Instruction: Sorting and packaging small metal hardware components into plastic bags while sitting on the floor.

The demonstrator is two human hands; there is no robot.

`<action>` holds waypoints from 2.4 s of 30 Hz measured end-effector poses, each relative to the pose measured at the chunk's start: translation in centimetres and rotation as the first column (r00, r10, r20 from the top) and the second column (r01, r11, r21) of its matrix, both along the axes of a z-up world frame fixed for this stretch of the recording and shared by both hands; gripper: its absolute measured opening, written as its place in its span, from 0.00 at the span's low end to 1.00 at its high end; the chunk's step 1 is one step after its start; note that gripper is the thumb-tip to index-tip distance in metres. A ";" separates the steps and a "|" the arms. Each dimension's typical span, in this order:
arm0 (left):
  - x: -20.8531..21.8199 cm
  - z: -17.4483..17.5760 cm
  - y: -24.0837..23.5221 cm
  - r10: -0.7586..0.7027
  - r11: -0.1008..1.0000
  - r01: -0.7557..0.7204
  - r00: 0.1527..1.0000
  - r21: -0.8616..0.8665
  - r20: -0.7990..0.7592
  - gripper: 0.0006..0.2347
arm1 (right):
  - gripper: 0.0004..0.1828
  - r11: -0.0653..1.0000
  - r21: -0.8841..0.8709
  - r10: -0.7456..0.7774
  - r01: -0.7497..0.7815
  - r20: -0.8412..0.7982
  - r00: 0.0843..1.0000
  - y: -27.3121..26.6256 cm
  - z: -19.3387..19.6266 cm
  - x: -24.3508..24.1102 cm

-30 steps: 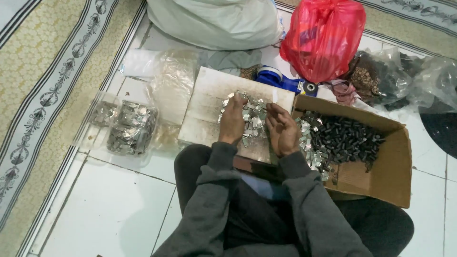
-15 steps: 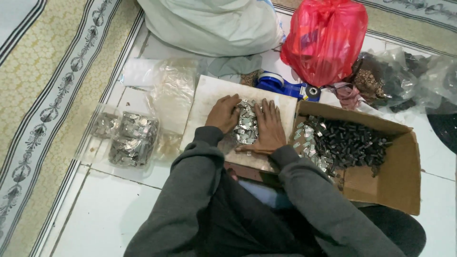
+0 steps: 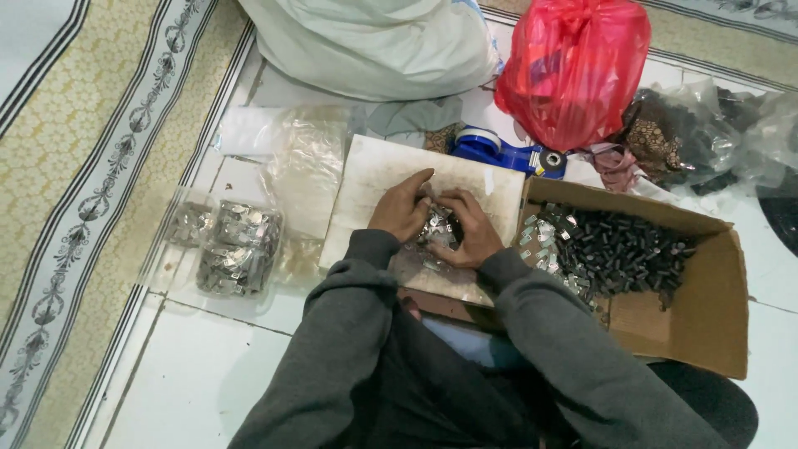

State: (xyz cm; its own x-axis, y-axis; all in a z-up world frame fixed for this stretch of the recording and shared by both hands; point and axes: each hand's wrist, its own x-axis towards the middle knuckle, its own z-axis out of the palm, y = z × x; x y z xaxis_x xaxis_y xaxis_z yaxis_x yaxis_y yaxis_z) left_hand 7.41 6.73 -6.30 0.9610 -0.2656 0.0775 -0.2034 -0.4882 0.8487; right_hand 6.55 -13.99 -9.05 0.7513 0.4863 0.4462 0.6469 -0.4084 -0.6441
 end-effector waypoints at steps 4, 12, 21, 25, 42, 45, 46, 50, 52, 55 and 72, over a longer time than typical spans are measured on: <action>0.3 0.1 0.7 0.046 0.995 -0.048 0.998 0.082 0.034 0.23 | 0.52 0.998 -0.061 0.010 -0.009 0.012 1.000 -0.1 3.2 -0.2; 1.4 -1.8 1.0 0.092 0.988 -0.085 0.995 0.131 -0.048 0.27 | 0.65 0.981 -0.186 0.030 -0.051 -0.112 0.993 0.9 3.2 2.5; 1.5 -3.1 1.7 0.062 0.995 -0.078 0.973 -0.064 -0.222 0.20 | 0.79 0.881 -0.468 0.037 0.072 0.221 0.975 1.8 4.1 -1.9; 1.6 -2.9 1.4 0.050 0.987 -0.089 0.959 -0.131 -0.278 0.21 | 0.67 0.863 -0.494 0.016 0.106 0.237 0.971 2.2 2.0 -0.6; 0.2 0.5 1.3 0.232 0.955 -0.258 0.957 -0.147 -0.173 0.13 | 0.11 0.823 0.420 -0.251 0.383 -0.337 0.907 -7.0 5.7 -0.2; 1.3 -1.3 0.9 0.301 0.953 -0.300 0.953 0.048 -0.021 0.12 | 0.07 0.797 0.287 -0.406 0.532 -0.397 0.823 -14.0 2.9 -1.6; 1.0 -1.3 -0.4 0.290 0.956 -0.289 0.957 0.045 -0.017 0.12 | 0.07 0.791 0.288 -0.416 0.539 -0.392 0.820 -15.2 2.1 -2.5; -2.5 0.4 -8.7 0.072 0.995 -0.092 0.940 0.045 0.332 0.13 | 0.19 0.883 -0.211 -0.466 0.420 -0.511 0.722 -17.6 -0.3 -6.7; -5.6 3.2 -13.5 -0.048 0.998 0.059 0.957 -0.031 0.288 0.14 | 0.29 0.883 -0.374 -0.444 0.283 -0.474 0.760 -16.9 -1.4 -8.7; -9.5 2.7 -20.6 -0.386 0.876 0.423 0.903 0.232 -0.189 0.19 | 0.30 0.791 -0.592 -0.494 0.156 -0.466 0.734 -17.5 -4.0 -10.6; -8.1 -12.6 -26.6 -0.219 0.920 0.309 0.915 0.241 -0.339 0.17 | 0.29 0.752 -0.118 -0.245 0.649 -0.964 0.108 -18.6 -5.7 -10.4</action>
State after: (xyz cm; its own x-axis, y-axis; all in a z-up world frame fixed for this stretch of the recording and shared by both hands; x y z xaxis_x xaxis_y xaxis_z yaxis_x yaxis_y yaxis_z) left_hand -0.70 -19.83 -18.91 0.8171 -0.4796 -0.3198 -0.1168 -0.6811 0.7228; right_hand -3.83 -32.56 -14.74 0.7325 -0.0916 -0.6745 -0.6805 -0.0707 -0.7294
